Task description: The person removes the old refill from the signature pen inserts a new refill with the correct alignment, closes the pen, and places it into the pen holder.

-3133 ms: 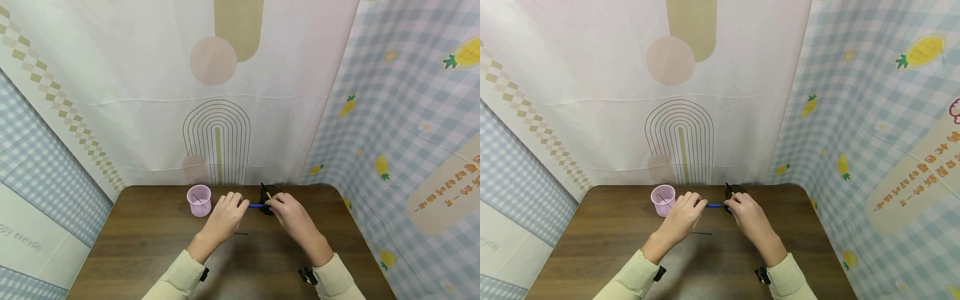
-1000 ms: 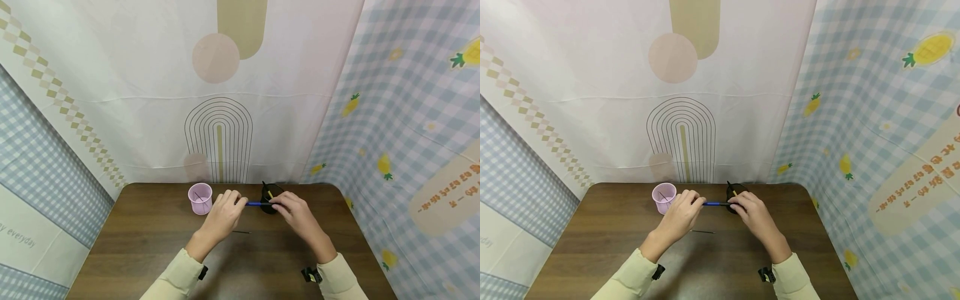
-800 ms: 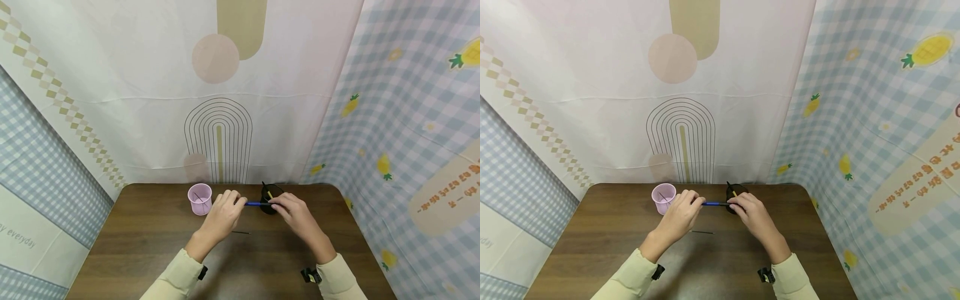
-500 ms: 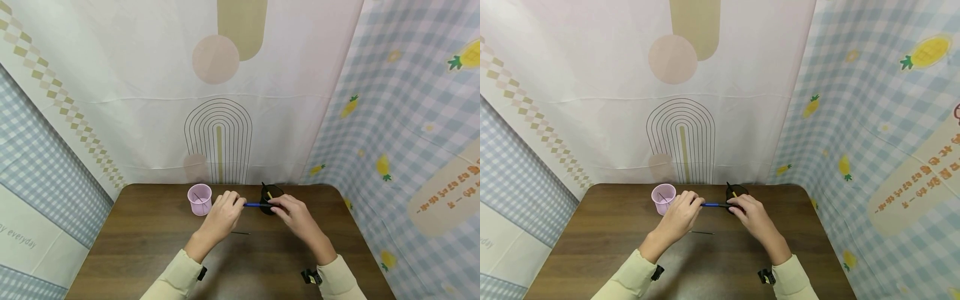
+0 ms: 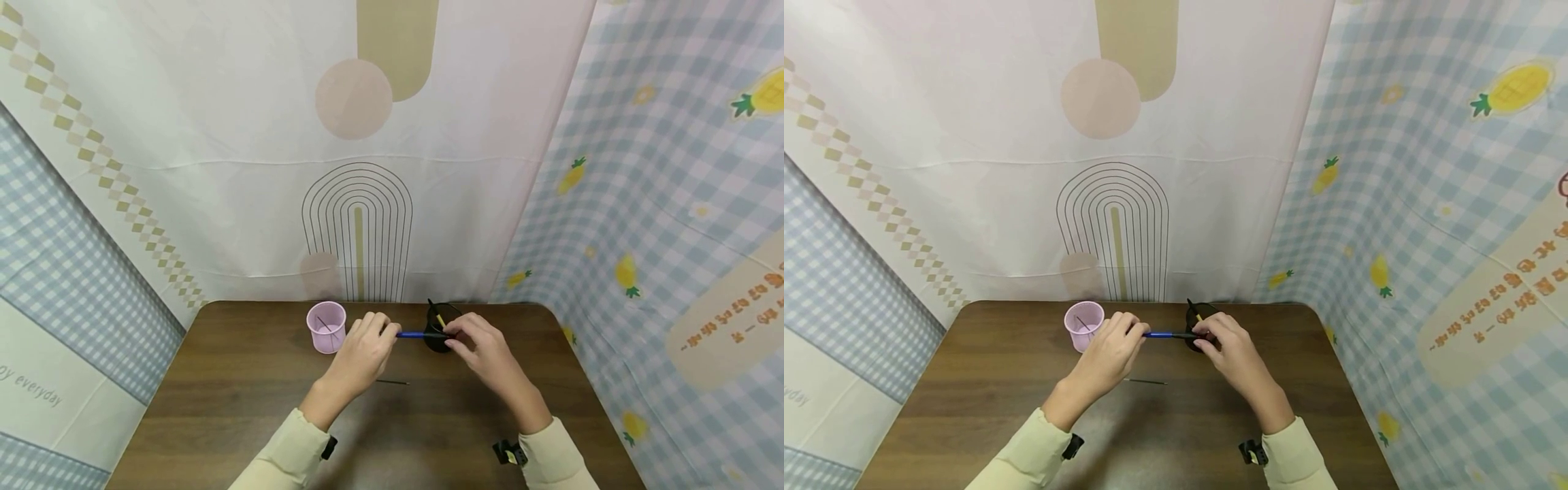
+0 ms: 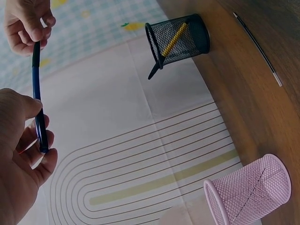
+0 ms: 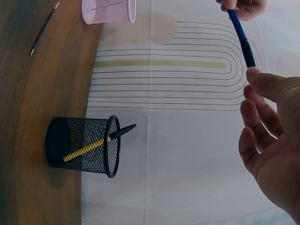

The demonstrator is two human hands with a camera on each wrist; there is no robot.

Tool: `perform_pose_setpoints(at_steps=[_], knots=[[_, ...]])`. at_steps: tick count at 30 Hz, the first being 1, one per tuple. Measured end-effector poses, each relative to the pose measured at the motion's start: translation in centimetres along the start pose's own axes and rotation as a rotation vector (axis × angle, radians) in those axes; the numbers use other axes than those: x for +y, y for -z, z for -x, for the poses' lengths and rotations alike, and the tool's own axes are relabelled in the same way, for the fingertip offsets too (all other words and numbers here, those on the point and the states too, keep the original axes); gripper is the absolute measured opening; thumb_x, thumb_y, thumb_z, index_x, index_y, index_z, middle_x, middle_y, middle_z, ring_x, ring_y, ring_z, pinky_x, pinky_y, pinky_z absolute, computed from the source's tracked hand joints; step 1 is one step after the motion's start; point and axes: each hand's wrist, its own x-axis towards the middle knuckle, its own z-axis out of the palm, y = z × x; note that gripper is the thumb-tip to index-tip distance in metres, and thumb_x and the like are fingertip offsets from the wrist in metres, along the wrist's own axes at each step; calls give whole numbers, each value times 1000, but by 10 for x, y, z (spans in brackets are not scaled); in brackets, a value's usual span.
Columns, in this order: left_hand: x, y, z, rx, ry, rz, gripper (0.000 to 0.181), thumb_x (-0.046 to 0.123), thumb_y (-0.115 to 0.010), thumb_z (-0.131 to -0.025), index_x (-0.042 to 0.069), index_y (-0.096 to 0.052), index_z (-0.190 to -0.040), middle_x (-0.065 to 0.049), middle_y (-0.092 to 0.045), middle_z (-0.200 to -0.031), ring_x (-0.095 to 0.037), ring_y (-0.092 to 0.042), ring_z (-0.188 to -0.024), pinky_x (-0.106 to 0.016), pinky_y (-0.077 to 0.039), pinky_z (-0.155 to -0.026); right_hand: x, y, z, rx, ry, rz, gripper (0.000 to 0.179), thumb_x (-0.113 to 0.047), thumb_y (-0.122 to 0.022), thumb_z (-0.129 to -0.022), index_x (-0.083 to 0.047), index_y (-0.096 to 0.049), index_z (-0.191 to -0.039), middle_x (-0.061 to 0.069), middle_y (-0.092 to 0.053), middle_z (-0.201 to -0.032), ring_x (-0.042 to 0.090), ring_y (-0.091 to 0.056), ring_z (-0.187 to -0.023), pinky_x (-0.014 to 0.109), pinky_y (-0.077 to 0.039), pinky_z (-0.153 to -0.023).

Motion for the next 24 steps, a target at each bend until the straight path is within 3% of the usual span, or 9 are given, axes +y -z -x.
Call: perform_pose_setpoints(at_steps=[8,12,17,24], knots=[[1,1,0,-3,4,8,7,12,-60,-100,7,-65,-102,-4,-58,-92,-23,-54,-83,-32,-42,-65,0,-1,0,36,27,5,27,4,-84,-79,-10,-72,-99,-3,-67,-97,14,-61,-83,12,-45,-70],[1,2,0,-1,2,2,7,12,-60,-100,7,-65,-102,-4,-57,-92,-23,-54,-83,-32,-42,-65,-1,0,-1,24,16,-8,23,1,-82,-82,-10,-73,-99,-3,-68,-98,19,-63,-84,18,-49,-69],[1,1,-1,10,-7,0,7,12,-60,-100,7,-65,-102,-5,-57,-92,-23,-54,-82,-32,-42,-64,-2,2,-1,-1,-10,-3,15,-5,-79,-88,-12,-74,-101,-4,-69,-97,13,-61,-88,31,-52,-68],[1,2,-2,11,-5,0,7,11,-60,-100,7,-64,-102,-5,-57,-92,-24,-54,-82,-33,-42,-64,-3,1,-1,0,-26,31,12,-6,-77,-90,-13,-76,-100,-7,-70,-94,8,-59,-86,22,-49,-68]])
